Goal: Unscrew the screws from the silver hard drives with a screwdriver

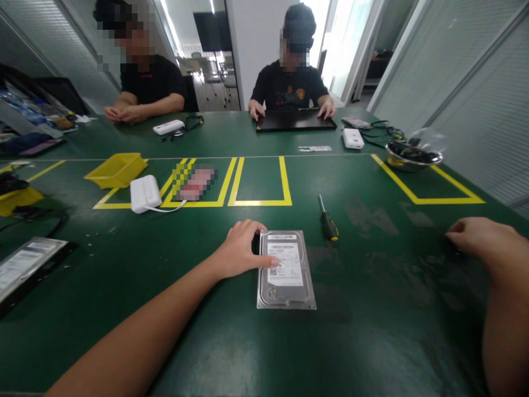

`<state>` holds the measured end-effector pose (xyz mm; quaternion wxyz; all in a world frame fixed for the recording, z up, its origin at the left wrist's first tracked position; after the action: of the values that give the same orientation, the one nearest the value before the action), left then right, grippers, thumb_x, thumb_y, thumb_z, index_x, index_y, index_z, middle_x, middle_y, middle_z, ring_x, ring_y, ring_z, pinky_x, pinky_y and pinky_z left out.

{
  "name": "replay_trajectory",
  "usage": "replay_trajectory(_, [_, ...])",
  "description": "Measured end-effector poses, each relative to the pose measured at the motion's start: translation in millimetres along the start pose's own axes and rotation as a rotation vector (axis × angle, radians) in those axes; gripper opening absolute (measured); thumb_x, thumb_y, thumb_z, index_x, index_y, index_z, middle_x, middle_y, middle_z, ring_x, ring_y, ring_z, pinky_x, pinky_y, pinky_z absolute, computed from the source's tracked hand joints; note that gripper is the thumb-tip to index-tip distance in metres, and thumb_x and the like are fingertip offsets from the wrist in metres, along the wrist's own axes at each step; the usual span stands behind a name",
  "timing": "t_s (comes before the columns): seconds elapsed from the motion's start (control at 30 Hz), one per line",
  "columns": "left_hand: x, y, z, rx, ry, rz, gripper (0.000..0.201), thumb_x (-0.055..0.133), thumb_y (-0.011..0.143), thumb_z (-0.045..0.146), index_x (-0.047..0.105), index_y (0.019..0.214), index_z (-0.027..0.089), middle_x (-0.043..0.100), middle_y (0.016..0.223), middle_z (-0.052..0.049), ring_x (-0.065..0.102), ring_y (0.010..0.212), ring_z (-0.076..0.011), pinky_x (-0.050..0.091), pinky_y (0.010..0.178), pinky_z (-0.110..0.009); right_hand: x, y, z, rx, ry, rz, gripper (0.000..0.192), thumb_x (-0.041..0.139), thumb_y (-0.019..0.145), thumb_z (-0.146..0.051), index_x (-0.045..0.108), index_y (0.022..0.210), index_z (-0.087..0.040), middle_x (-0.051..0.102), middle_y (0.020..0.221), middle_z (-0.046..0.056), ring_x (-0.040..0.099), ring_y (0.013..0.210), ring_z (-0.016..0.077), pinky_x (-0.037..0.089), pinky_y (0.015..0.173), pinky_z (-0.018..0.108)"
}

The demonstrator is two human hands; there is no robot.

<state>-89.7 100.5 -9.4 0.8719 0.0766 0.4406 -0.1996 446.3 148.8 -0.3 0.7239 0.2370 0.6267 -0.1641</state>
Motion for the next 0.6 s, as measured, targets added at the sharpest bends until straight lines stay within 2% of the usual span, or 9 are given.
replay_trajectory(0.1, [0.2, 0.1, -0.4, 0.010, 0.003, 0.013, 0.072, 0.071, 0.064, 0.073, 0.057, 0.113, 0.022, 0.057, 0.111, -0.007, 0.049, 0.103, -0.0287, 0.041, 0.093, -0.045, 5.1, 2.1, 1.1, 0.118, 0.044, -0.163, 0.019, 0.083, 0.047, -0.024, 0.079, 0.066, -0.024, 0.068, 0.070, 0.016, 0.043, 0.044, 0.0135, 0.027, 0.051, 0.038])
replay_trajectory(0.13, [0.3, 0.1, -0.6, 0.013, 0.004, 0.016, 0.072, 0.071, 0.064, 0.073, 0.057, 0.113, 0.022, 0.057, 0.110, -0.007, 0.049, 0.103, -0.0286, 0.041, 0.092, -0.045, 5.6, 2.1, 0.4, 0.140, 0.054, -0.181, 0.022, 0.082, 0.049, -0.023, 0.080, 0.071, -0.023, 0.069, 0.076, 0.018, 0.045, 0.047, 0.0149, 0.028, 0.051, 0.039])
replay_trajectory(0.4, [1.2, 0.0, -0.8, 0.009, 0.004, 0.017, 0.072, 0.071, 0.064, 0.073, 0.057, 0.113, 0.022, 0.057, 0.111, -0.007, 0.049, 0.104, -0.0289, 0.040, 0.093, -0.045, 3.6, -3.7, -8.2, 0.162, 0.091, -0.200, 0.035, 0.072, 0.055, -0.017, 0.078, 0.089, -0.022, 0.069, 0.097, 0.025, 0.058, 0.065, 0.0255, 0.031, 0.055, 0.041])
replay_trajectory(0.53, [1.1, 0.4, -0.2, 0.000, 0.008, 0.009, 0.072, 0.072, 0.064, 0.072, 0.057, 0.113, 0.022, 0.057, 0.111, -0.007, 0.049, 0.104, -0.0294, 0.040, 0.093, -0.045, -0.6, -7.4, -12.7, 0.177, 0.077, -0.255, 0.046, 0.075, 0.054, -0.015, 0.077, 0.100, -0.020, 0.069, 0.105, 0.025, 0.061, 0.075, 0.0289, 0.033, 0.056, 0.041])
replay_trajectory(0.6, [1.1, 0.4, -0.2, 0.000, 0.009, 0.011, 0.072, 0.072, 0.064, 0.073, 0.057, 0.113, 0.022, 0.057, 0.110, -0.007, 0.049, 0.104, -0.0294, 0.040, 0.093, -0.045, -5.1, -10.8, -15.6, 0.181, 0.062, -0.271, 0.045, 0.075, 0.058, -0.016, 0.076, 0.103, -0.019, 0.068, 0.107, 0.024, 0.061, 0.077, 0.0288, 0.034, 0.057, 0.041])
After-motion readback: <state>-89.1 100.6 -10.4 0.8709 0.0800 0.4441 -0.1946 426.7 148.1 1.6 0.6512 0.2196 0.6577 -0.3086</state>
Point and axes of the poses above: each hand's wrist, its own y-axis towards the middle knuckle, its own x-axis out of the palm, z = x × y, the point moved 2 cm from there along y, towards the middle knuckle
